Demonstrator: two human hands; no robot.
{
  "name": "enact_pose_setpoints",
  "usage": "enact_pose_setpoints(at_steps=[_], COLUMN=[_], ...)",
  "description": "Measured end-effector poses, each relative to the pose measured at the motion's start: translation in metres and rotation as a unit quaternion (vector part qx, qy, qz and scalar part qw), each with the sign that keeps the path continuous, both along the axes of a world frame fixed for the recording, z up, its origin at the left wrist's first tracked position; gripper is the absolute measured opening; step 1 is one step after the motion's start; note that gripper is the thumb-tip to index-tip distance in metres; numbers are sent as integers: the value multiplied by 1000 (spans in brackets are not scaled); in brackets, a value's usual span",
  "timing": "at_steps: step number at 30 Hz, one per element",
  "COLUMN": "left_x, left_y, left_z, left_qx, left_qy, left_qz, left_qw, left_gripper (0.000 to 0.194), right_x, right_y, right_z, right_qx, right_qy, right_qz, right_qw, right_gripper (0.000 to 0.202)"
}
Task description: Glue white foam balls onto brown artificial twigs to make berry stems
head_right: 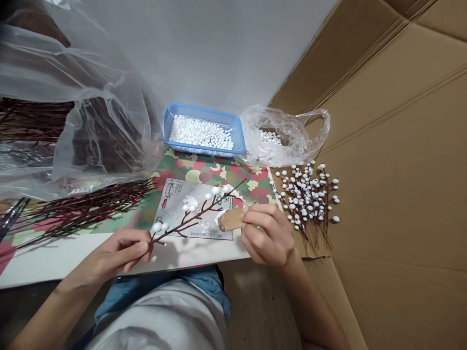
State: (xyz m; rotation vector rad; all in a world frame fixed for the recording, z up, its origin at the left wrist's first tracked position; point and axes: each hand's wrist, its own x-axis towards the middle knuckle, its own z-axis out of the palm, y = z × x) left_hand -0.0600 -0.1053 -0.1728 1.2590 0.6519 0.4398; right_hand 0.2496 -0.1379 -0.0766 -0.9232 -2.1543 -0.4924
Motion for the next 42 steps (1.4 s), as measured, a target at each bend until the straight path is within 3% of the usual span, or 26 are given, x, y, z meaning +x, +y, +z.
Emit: enact_pose_setpoints(at_steps=[3, 9, 15, 20, 42], left_x=[-5, -9, -8, -8, -13], left_y=[0, 2, 3, 4, 8], left_z=[-3, 0, 6, 6, 3], left_qx=[-5, 7, -5, 15, -41], left_qy=[2, 6, 26, 16, -2], left_qz=[-16, 18, -19, 9, -83], left_qw=[1000, 1000, 999, 1000, 996], left_gripper=[44, 42, 44, 43, 42], right_x=[-1, -4, -4, -4, -2], right_y=[0, 2, 1, 2, 1], right_z=[1, 5, 4, 3, 3], right_qx=[7, 6, 2, 8, -13], right_qy=[-3, -25, -4, -10, 3], right_qz=[8, 19, 11, 17, 23], right_qw=[1000, 1000, 1000, 1000, 1000], right_gripper=[20, 19, 19, 19, 19])
